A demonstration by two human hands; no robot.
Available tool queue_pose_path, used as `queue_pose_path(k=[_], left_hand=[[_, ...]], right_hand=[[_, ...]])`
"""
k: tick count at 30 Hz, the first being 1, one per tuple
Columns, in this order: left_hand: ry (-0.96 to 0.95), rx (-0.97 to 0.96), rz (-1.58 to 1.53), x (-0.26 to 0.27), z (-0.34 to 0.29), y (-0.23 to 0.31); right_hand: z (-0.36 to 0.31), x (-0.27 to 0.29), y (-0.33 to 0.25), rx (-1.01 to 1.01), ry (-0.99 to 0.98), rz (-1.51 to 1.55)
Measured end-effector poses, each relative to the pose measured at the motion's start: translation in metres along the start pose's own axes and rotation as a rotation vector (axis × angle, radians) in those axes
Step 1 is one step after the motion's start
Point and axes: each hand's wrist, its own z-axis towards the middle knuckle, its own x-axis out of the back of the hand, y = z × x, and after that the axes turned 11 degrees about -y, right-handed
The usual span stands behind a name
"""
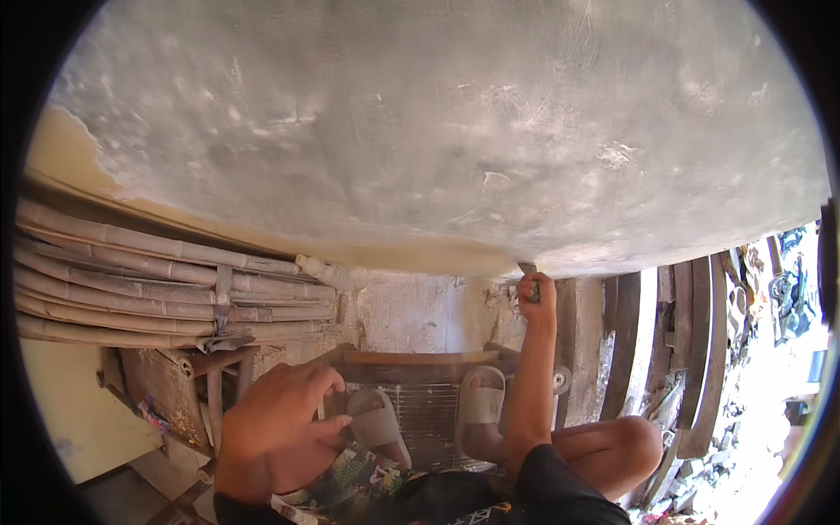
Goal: The person scrapes a wall using a putty knife to remove old material.
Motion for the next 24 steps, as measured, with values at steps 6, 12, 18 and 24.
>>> queue_pose_path(k=[6,12,18,24], left_hand=[[0.004,0.006,-0.023,0.002,0.000,0.001],[-0.045,0.014,-0.077,0.002,0.004,-0.002],[-0.037,0.026,-0.031,0.003,0.007,-0.003],[-0.070,0.030,-0.049,0.007,0.010,-0.004]], right_hand=[[-0.001,-0.002,-0.003,-0.022,-0.014,-0.027],[0.015,0.001,-0.024,-0.099,-0.016,0.147],[0.007,0.015,-0.031,-0.077,-0.129,0.149],[-0.006,-0.020,-0.029,-0.081,-0.056,0.159]])
